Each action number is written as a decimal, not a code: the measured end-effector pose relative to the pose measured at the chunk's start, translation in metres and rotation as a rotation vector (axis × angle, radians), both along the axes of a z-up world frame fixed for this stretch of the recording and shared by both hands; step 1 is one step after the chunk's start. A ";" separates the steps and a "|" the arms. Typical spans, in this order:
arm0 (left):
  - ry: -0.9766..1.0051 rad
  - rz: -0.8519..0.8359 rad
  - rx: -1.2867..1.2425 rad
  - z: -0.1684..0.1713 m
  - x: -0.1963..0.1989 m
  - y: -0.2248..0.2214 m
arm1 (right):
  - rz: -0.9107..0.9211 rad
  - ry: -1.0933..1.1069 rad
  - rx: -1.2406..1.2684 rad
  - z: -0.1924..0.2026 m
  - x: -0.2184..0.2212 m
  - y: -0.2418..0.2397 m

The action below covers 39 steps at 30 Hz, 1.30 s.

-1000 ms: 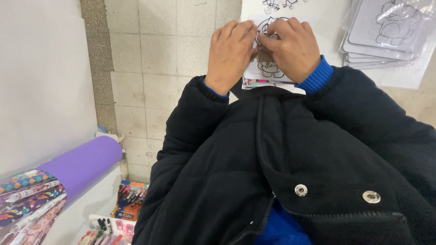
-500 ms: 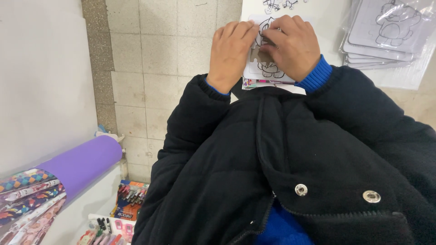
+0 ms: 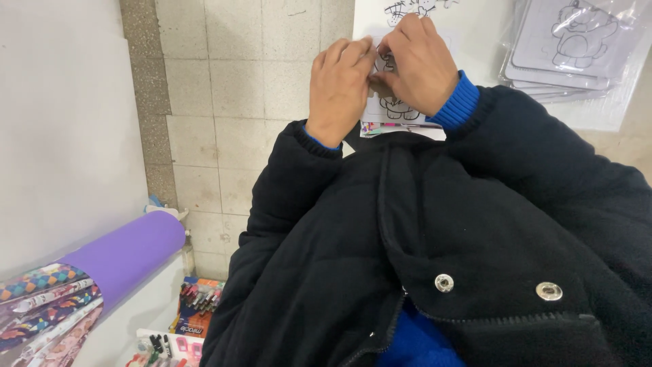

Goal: Assemble a small cardboard puzzle of a lion.

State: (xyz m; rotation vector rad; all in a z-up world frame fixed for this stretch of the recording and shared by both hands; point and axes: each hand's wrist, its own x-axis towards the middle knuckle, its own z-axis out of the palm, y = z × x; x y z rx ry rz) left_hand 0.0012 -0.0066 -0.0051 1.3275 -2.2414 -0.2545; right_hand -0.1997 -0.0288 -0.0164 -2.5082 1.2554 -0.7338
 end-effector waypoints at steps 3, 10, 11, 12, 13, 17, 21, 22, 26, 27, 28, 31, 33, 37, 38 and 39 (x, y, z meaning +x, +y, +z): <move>-0.045 0.020 -0.043 -0.004 0.000 0.001 | 0.032 -0.007 0.092 0.007 0.001 0.002; -0.055 0.018 -0.044 -0.005 -0.001 0.001 | 0.041 -0.083 0.162 0.012 0.005 0.005; -0.054 0.020 -0.045 -0.006 -0.001 0.001 | 0.026 -0.087 0.169 0.014 0.006 0.006; -0.051 0.022 -0.045 -0.007 0.000 0.001 | 0.010 -0.090 0.176 0.016 0.008 0.006; -0.051 0.023 -0.046 -0.006 0.000 0.002 | 0.010 -0.089 0.175 0.016 0.006 0.006; -0.058 0.020 -0.054 -0.006 -0.001 0.002 | -0.007 -0.163 0.281 0.023 -0.021 -0.006; -0.019 0.033 -0.074 0.002 -0.010 0.001 | -0.094 -0.067 0.143 0.001 -0.083 -0.028; -0.016 0.033 -0.080 0.003 -0.012 -0.001 | -0.094 -0.065 0.137 -0.003 -0.086 -0.030; -0.058 0.053 -0.114 0.003 -0.020 -0.013 | -0.147 0.076 -0.051 0.000 -0.086 -0.043; -0.090 0.064 -0.131 0.001 -0.020 -0.015 | -0.151 0.118 -0.107 0.005 -0.083 -0.046; -0.090 0.067 -0.143 0.000 -0.020 -0.017 | -0.149 0.117 -0.119 0.009 -0.075 -0.050; -0.087 0.062 -0.113 -0.003 -0.021 -0.021 | -0.069 0.102 -0.199 0.017 -0.055 -0.060; -0.055 0.069 -0.099 -0.005 -0.020 -0.019 | 0.008 0.059 -0.165 0.017 -0.047 -0.065; -0.012 0.064 -0.072 -0.003 -0.017 -0.013 | -0.102 0.175 0.006 -0.038 -0.089 -0.095; -0.001 0.063 -0.082 -0.001 -0.016 -0.009 | -0.142 0.270 0.032 -0.067 -0.113 -0.103; 0.010 0.062 -0.091 0.001 -0.016 -0.005 | -0.181 0.365 0.057 -0.096 -0.138 -0.111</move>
